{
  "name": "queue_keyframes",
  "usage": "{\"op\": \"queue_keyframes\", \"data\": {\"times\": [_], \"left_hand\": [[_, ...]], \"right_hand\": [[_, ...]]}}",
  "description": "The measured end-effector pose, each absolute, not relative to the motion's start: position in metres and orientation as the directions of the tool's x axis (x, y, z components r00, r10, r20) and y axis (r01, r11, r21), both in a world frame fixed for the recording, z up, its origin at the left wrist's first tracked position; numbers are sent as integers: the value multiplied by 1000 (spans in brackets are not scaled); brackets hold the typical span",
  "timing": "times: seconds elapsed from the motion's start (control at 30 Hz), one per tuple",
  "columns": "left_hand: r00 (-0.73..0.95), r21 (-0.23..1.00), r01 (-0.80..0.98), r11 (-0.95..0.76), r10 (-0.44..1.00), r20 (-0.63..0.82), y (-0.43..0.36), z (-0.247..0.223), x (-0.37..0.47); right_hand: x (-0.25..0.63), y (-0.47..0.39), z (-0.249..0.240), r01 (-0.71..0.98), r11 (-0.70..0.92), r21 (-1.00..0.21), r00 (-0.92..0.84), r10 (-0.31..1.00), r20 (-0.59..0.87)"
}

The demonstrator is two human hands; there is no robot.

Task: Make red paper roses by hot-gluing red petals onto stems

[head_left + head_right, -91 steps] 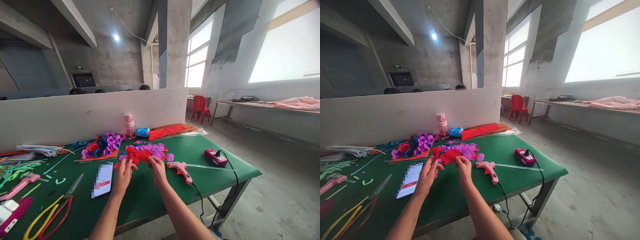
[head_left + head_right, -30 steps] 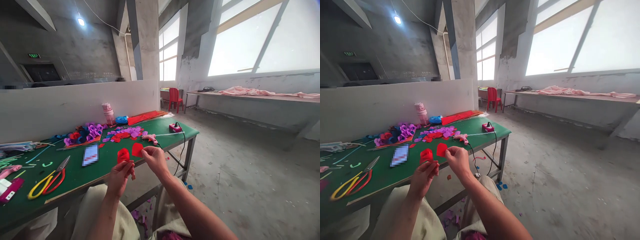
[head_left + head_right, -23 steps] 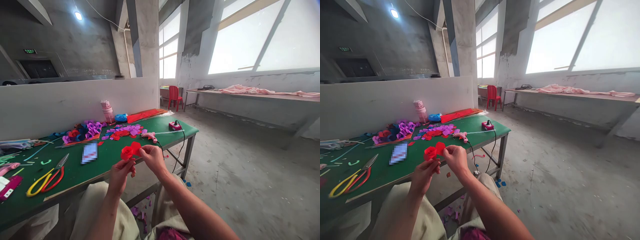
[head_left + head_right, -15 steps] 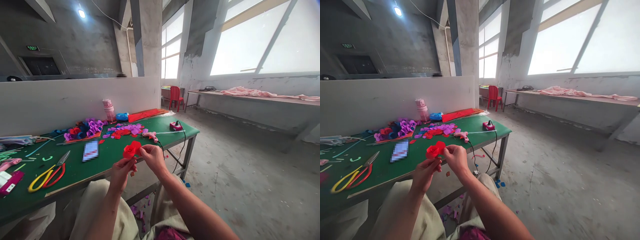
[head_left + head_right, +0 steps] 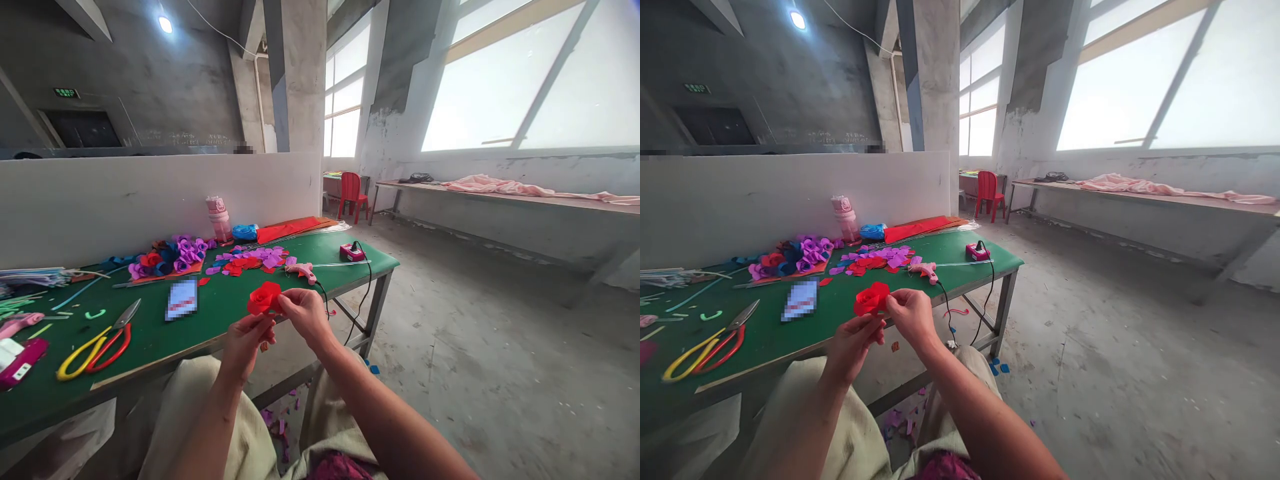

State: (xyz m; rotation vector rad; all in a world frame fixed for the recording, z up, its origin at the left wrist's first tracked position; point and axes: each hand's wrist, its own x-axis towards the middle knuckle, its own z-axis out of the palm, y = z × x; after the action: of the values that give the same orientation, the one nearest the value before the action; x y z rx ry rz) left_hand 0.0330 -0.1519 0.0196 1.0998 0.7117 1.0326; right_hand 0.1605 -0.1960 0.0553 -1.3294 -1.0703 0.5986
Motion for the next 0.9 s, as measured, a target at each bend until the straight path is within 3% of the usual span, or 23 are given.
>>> {"op": "queue_keyframes", "data": {"times": [0.63, 0.9], "left_hand": [[370, 956, -280, 90, 929, 21, -156, 22, 37], [359, 984, -180, 11, 932, 56, -155, 16, 35]], "right_hand": [[162, -195, 50, 187, 222, -957, 423, 861, 282], [160, -199, 51, 145, 255, -956, 398, 870, 292]]}}
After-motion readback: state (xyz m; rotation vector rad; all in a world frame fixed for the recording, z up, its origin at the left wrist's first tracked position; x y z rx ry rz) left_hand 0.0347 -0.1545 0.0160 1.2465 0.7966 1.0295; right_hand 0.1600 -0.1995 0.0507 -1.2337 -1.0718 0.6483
